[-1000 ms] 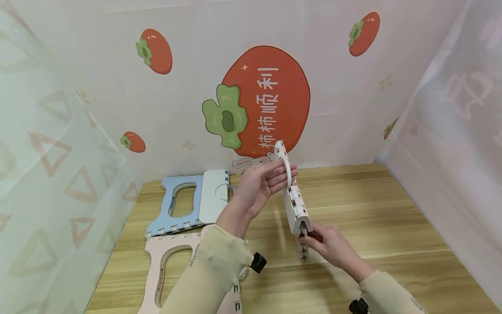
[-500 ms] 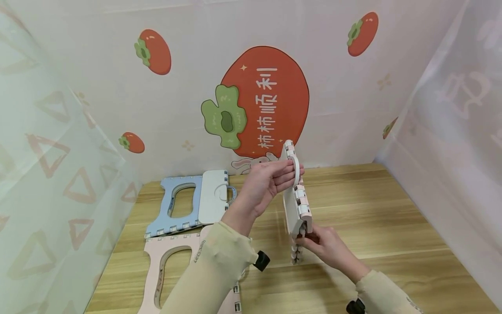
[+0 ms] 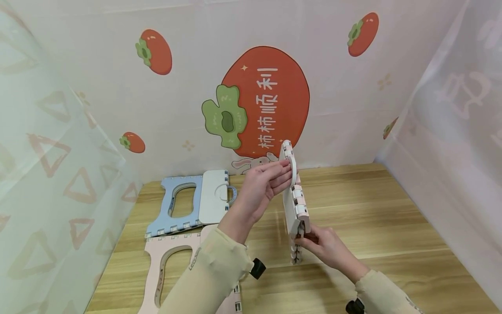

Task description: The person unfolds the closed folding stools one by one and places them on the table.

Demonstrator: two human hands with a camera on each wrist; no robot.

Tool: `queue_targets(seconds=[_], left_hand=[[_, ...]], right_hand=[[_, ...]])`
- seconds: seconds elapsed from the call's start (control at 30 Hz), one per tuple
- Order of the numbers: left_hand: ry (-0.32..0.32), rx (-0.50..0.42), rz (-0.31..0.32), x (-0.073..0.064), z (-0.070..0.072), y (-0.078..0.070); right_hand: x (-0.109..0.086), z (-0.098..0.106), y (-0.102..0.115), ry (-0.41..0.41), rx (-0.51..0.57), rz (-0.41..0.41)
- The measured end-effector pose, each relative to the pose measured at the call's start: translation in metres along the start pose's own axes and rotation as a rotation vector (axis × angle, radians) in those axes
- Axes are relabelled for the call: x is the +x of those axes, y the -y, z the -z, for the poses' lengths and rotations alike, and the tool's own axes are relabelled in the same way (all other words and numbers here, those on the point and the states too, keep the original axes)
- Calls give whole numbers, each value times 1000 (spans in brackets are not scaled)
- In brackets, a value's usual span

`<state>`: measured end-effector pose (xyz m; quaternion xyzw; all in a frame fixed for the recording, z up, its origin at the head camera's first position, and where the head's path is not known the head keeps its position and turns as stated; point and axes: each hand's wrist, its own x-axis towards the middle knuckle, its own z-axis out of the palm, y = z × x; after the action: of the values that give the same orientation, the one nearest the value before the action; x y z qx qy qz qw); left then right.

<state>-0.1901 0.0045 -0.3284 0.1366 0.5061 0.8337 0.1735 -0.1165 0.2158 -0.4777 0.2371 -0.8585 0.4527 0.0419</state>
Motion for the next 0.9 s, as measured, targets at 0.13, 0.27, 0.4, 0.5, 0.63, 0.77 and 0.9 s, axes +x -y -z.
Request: queue_targets(seconds=[0.13,0.27,0.4,0.5,0.63,0.77,0.9], left_hand=[[-6,25,-13,-6,3,0],[-11,77,-21,-13,8,1],[-27,100,-24,-20,16,3],[-31,104,-1,-24,23,6],[-18,166,79,-30,32,14],[-9,244,162,-36,40,24],[-3,273,205,-40,43,36]], right_hand=[[-1,0,0,-4,1,1],[-1,0,-1,-19,-5,10],[-1,0,-2,-24,-13,14],[-2,0,-2,-19,-4,4],[-2,0,-2,-14,8,-7],[-2,-1,-1,-20,2,-6],[-2,-1,-1,-24,4,-6]])
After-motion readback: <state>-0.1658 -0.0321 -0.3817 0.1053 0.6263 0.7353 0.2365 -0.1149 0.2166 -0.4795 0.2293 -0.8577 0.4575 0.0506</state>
